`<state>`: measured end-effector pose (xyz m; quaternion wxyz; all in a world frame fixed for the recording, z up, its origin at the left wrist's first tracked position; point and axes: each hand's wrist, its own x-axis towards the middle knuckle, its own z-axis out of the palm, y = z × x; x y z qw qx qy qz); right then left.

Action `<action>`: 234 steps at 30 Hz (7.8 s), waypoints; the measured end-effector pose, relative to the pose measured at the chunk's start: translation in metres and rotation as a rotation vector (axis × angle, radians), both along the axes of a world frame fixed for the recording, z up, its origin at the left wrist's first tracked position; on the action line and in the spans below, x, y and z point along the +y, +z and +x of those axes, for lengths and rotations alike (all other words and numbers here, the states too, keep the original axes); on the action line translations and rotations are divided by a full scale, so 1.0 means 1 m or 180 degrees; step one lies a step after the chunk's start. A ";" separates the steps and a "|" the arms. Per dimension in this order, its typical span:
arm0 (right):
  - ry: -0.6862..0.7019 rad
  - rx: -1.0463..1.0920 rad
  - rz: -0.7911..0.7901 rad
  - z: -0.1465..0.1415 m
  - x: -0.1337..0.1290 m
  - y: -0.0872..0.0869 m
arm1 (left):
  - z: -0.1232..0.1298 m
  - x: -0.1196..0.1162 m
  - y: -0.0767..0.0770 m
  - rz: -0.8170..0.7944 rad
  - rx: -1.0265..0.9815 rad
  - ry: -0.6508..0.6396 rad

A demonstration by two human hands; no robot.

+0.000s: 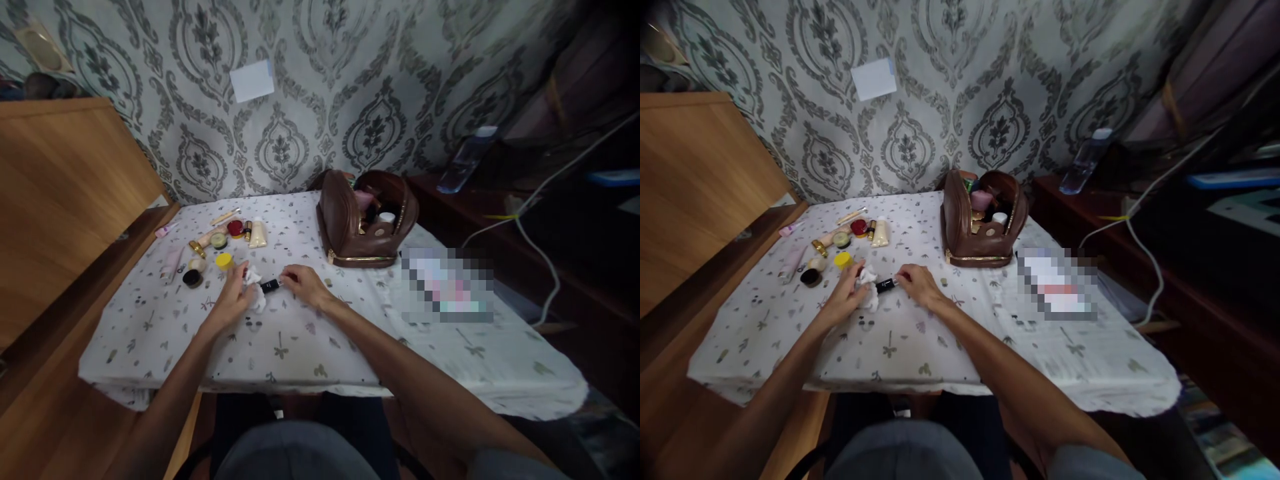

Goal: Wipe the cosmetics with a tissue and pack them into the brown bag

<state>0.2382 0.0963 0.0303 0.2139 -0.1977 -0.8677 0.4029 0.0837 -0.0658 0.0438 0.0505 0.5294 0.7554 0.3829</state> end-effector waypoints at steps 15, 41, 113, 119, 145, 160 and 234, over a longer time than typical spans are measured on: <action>0.0274 0.0067 0.0377 0.020 -0.006 -0.008 | 0.049 0.015 -0.002 -0.0122 0.1166 -0.0464; 0.0300 0.0058 0.0362 0.024 -0.005 -0.005 | 0.004 -0.048 -0.011 -0.0767 0.1806 0.0257; 0.0521 0.0049 0.0878 0.029 -0.013 -0.003 | 0.009 -0.031 -0.005 -0.1086 0.1969 0.0658; 0.0597 -0.0106 0.1144 0.029 -0.014 -0.003 | 0.005 -0.030 -0.007 -0.1100 0.1852 0.0621; 0.0508 0.0057 0.1035 0.029 -0.013 -0.003 | 0.014 -0.020 -0.003 -0.1239 0.1912 0.0626; 0.0332 0.0133 0.1343 0.029 -0.014 -0.007 | 0.010 -0.019 -0.002 -0.1220 0.1667 0.0628; 0.0516 0.0159 0.1252 0.027 -0.013 -0.010 | 0.031 -0.019 -0.005 -0.0650 0.2078 0.0242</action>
